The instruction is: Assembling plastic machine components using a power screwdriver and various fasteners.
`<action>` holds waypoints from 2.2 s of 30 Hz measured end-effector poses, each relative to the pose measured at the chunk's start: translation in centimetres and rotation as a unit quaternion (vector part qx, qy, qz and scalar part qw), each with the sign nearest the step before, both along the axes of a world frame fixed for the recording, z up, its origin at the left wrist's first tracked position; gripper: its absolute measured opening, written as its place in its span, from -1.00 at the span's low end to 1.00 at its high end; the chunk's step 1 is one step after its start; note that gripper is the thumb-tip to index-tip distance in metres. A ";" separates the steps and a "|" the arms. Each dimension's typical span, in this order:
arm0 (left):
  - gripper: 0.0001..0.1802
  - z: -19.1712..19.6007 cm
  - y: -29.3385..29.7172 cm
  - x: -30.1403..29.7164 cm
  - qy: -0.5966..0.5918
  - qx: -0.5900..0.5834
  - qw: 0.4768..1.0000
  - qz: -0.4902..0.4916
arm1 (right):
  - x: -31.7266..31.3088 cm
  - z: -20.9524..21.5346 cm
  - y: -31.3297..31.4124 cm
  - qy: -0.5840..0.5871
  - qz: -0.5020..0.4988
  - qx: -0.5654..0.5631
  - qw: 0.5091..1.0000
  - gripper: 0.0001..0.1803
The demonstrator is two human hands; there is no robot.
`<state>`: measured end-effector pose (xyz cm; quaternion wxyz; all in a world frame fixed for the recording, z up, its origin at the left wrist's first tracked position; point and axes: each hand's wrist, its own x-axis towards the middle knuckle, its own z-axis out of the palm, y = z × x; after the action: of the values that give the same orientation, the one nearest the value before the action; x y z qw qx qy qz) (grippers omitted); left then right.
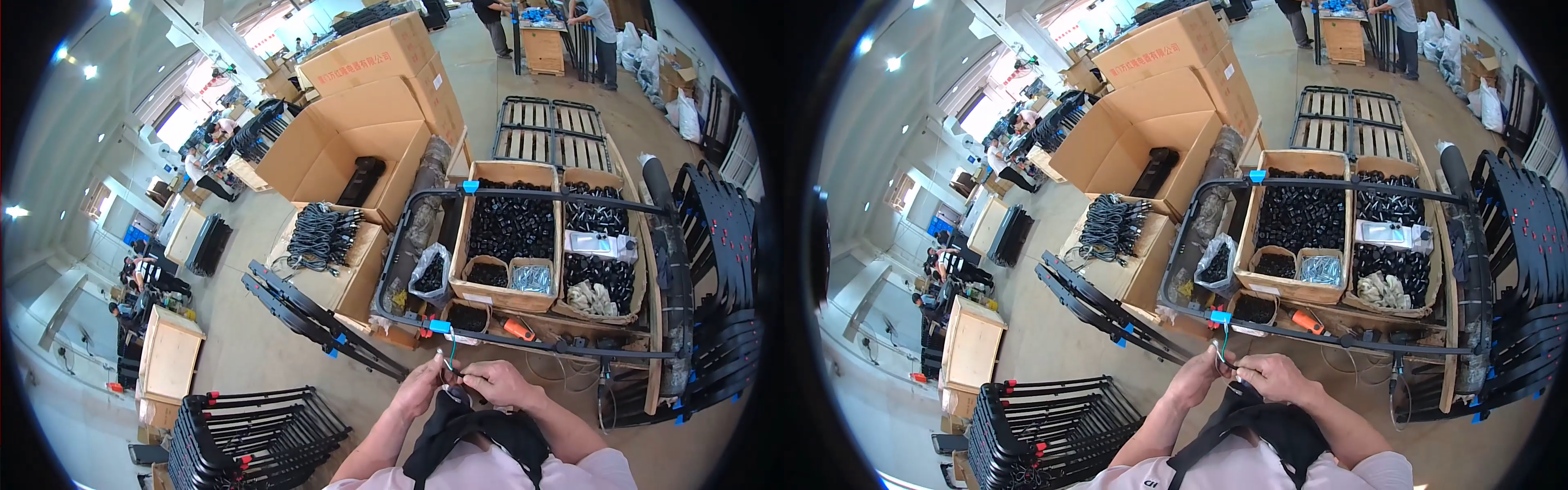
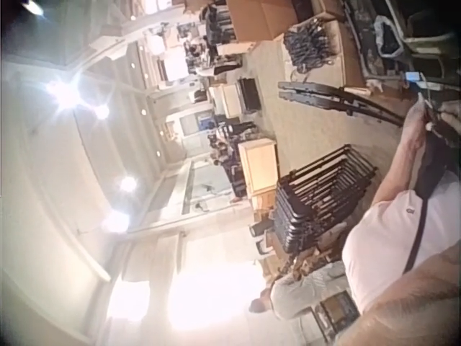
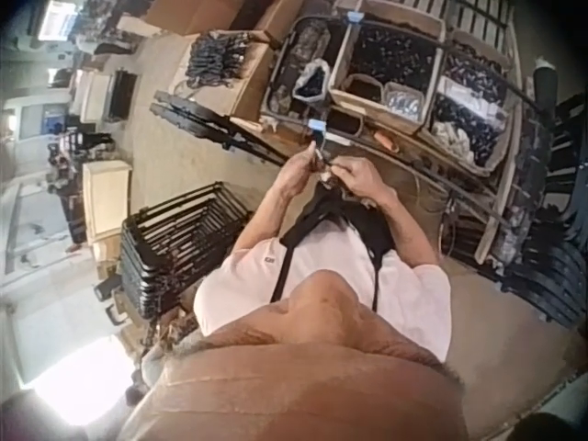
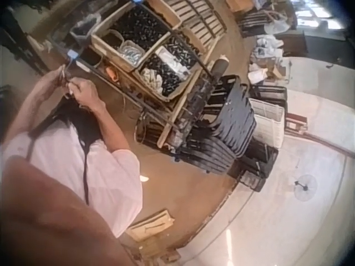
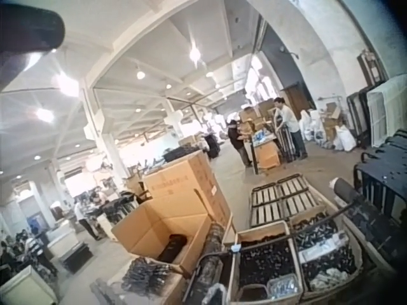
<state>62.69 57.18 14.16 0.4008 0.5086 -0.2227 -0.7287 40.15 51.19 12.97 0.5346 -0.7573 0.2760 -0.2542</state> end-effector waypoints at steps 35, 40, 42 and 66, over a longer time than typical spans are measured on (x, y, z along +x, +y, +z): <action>-0.76 -8.2 0.3 9.0 -0.058 -0.029 0.972 0.226 | 16.3 -10.2 1.6 -0.070 -0.091 0.463 0.879 -0.62; -0.73 -10.1 -1.3 13.5 -0.128 -0.008 0.979 0.157 | 19.2 -11.5 1.4 -0.010 -0.112 0.436 0.893 -0.60; -0.71 -11.3 -2.2 15.0 -0.100 -0.002 0.986 0.134 | 20.4 -11.9 1.3 -0.004 -0.132 0.457 0.880 -0.59; -0.69 -16.8 -8.7 21.1 -0.088 -0.017 0.995 -0.054 | 26.4 -12.7 0.2 -0.046 -0.288 0.575 0.764 -0.64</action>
<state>83.80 48.50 -2.59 0.3485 0.5514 -0.2963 -0.6976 66.59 51.44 0.29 0.7834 -0.1799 0.5510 -0.2242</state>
